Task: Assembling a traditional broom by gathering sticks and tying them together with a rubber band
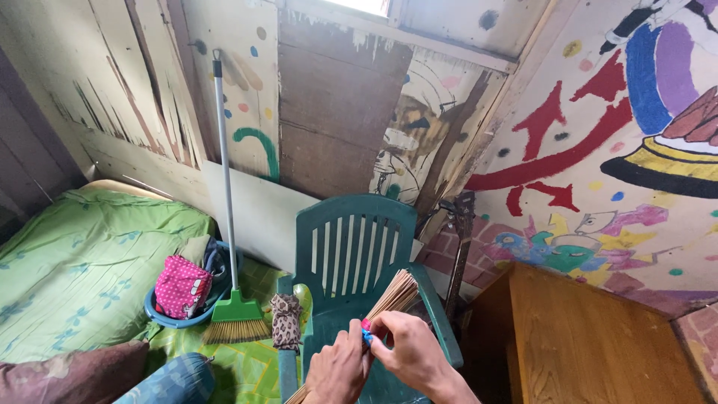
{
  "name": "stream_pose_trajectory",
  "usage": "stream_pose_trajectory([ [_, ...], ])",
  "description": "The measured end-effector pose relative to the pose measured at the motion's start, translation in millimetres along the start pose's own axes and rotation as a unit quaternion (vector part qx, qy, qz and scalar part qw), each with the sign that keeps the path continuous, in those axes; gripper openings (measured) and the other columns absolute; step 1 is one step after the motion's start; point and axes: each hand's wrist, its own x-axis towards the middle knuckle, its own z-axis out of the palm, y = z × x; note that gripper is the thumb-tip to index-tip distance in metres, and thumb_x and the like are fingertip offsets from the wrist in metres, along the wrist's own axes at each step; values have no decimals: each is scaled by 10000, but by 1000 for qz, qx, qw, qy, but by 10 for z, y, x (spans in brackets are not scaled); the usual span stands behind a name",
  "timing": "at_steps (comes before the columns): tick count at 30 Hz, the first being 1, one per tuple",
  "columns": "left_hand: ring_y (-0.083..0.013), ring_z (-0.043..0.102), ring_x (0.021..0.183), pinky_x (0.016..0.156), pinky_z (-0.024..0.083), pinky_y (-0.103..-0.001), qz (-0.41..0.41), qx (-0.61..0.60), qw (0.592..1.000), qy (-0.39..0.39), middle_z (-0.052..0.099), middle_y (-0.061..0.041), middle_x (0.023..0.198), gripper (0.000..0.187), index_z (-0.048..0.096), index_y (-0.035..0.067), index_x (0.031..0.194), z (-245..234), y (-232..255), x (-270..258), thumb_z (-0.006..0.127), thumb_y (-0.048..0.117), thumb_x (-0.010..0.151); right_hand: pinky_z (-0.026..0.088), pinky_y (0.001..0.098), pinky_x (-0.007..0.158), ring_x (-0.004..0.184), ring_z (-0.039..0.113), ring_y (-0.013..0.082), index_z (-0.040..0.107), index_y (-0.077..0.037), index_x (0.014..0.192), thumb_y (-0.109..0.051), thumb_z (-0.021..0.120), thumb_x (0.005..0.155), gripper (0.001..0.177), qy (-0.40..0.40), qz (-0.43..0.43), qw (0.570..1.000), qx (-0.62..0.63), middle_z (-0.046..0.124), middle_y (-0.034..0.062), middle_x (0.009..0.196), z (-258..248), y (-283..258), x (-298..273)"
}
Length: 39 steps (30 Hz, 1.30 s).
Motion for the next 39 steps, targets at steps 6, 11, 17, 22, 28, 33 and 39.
stream_pose_trajectory([
  [6, -407, 717, 804, 654, 589, -534, 17, 54, 998, 24, 634, -133, 1007, 409, 425, 148, 1241, -42, -162, 10, 565, 440, 991, 567, 415, 692, 748, 715, 318, 679, -22, 850, -211, 745, 819, 202, -13, 16, 997, -71, 725, 149, 778, 190, 22, 126],
  [11, -352, 731, 744, 555, 605, -457, 48, 126, 988, 79, 622, -130, 957, 466, 408, 99, 1330, -3, -399, 77, 580, 342, 971, 536, 472, 690, 764, 688, 380, 676, 1, 828, -293, 671, 857, 295, -48, 58, 992, -97, 695, 198, 754, 385, 69, 275],
  [17, -327, 732, 698, 535, 603, -419, 120, 205, 963, 129, 636, -120, 875, 364, 444, 61, 1300, -112, -532, 31, 554, 241, 1003, 547, 420, 651, 688, 668, 295, 665, 53, 841, -310, 596, 909, 376, -168, 258, 951, -20, 678, 219, 761, 505, 47, 431],
  [22, -348, 735, 734, 556, 602, -461, 71, 112, 988, 80, 634, -117, 911, 291, 463, 108, 1100, -325, -549, -55, 543, 378, 1027, 566, 316, 645, 668, 698, 170, 684, -31, 943, -195, 723, 824, 207, -15, 96, 995, 37, 733, 128, 753, 381, -381, 219],
  [28, -360, 734, 739, 571, 603, -474, 53, 86, 991, 85, 638, -128, 938, 332, 445, 108, 1109, -339, -549, -74, 581, 389, 996, 582, 316, 643, 693, 734, 216, 765, -39, 909, -162, 817, 790, 179, 51, -31, 998, -10, 757, 105, 848, 525, -354, 145],
  [33, -347, 738, 733, 567, 607, -460, 51, 103, 989, 96, 641, -122, 946, 298, 444, 108, 1130, -266, -592, -62, 585, 333, 996, 552, 345, 633, 693, 705, 256, 732, -28, 802, -181, 777, 773, 162, 81, -53, 991, -97, 718, 121, 772, 607, -360, 158],
  [39, -344, 736, 707, 548, 598, -457, 60, 94, 987, 118, 655, -130, 922, 345, 452, 88, 1201, -248, -658, -62, 585, 330, 993, 448, 324, 561, 576, 585, 178, 654, 24, 755, -227, 664, 913, 297, -64, 186, 979, 49, 588, 90, 666, 767, 295, 352],
])
